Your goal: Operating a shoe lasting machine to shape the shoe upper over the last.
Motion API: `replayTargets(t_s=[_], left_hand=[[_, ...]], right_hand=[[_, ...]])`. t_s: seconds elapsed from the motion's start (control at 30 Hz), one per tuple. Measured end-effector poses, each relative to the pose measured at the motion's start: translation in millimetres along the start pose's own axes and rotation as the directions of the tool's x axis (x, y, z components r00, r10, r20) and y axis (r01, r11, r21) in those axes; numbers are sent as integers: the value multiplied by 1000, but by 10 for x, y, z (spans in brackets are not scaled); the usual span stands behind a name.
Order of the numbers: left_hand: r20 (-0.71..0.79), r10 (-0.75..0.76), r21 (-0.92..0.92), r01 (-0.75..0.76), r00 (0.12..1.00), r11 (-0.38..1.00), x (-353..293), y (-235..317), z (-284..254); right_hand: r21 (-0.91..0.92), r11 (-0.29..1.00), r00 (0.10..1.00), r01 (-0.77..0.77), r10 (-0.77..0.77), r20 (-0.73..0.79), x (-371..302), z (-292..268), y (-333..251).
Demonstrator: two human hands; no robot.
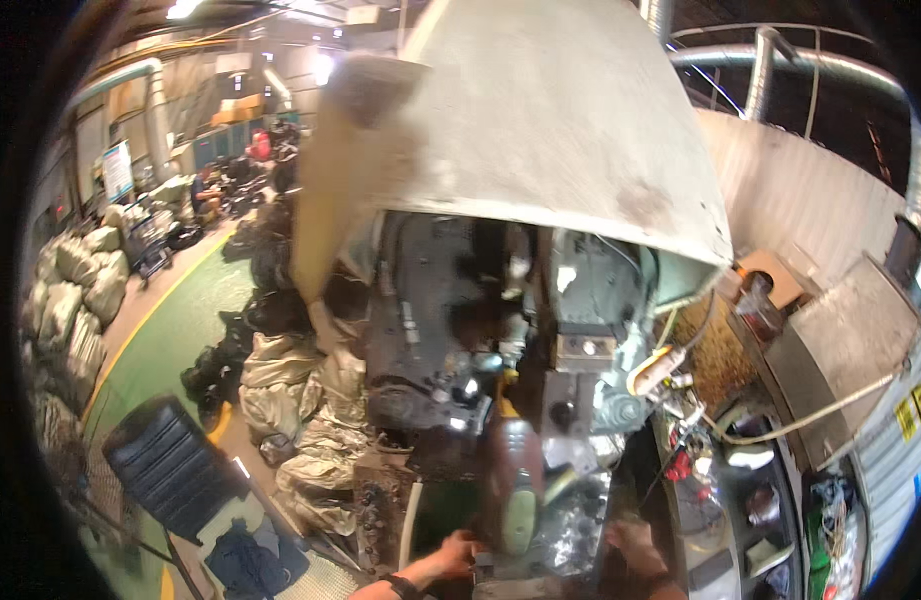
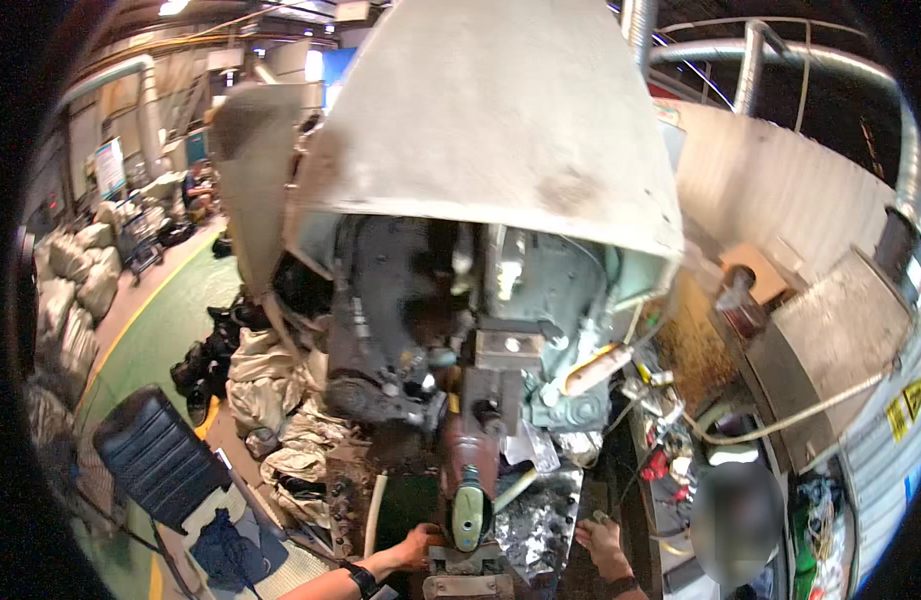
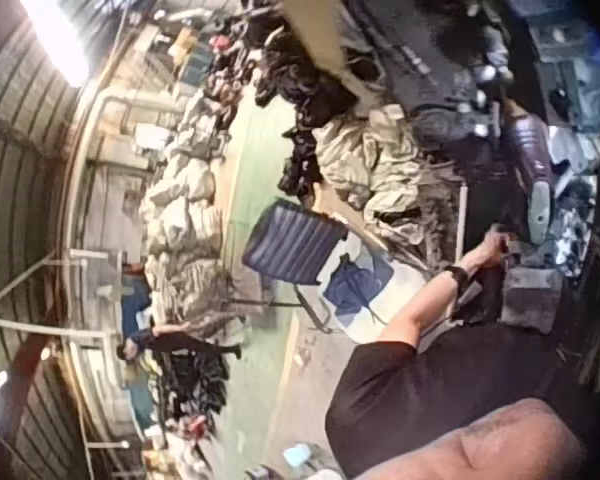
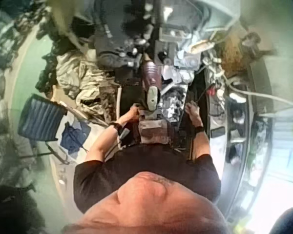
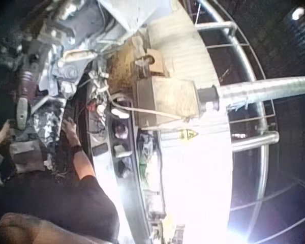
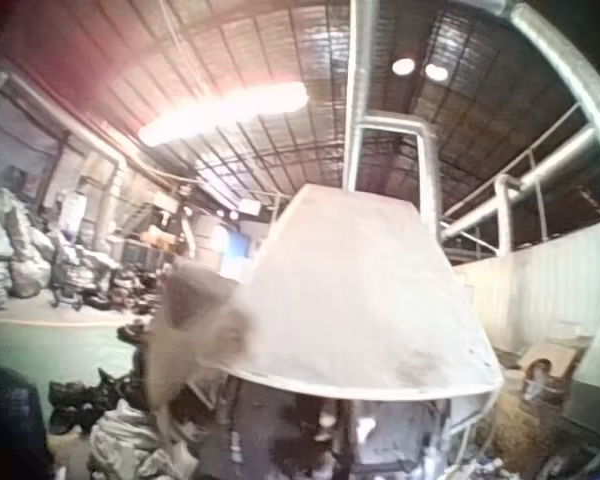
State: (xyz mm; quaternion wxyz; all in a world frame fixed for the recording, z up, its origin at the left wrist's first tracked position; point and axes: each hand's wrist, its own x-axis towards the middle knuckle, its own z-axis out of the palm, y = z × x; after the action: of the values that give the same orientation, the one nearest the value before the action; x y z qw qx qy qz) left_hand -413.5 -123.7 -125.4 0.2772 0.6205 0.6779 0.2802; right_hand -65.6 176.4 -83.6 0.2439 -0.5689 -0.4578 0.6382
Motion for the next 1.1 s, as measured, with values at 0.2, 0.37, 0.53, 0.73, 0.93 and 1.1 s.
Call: replayTargets(t_s=[0.2,0.37,0.53,0.73,0.93,1.1], left_hand=[[208,-119,-454,204,971,868,-433,819,-728],[-55,-280,-259,257,958,931,-1204,1385,-1392],[-743,-335,-530,-203,579,823,-1520,1842,-2241],[-682,-259,-682,-467,684,563,-1185,2559,-2671],[-508,-72,-784,-426,858,452,-675,3185,-2358],[-278,85,-877,-289,957,384,-285,3576,-2004]], right_hand=[[242,963,992,116,-125,23,-405,437,-657],[25,772,773,635,-634,-40,-1558,870,-1288],[-377,-81,175,923,-783,597,-2741,1131,-1376],[-138,193,217,971,-491,844,-3092,1616,-748],[-136,223,258,965,-894,365,-3236,1029,-328],[-69,366,371,928,-899,233,-3581,424,-390]])
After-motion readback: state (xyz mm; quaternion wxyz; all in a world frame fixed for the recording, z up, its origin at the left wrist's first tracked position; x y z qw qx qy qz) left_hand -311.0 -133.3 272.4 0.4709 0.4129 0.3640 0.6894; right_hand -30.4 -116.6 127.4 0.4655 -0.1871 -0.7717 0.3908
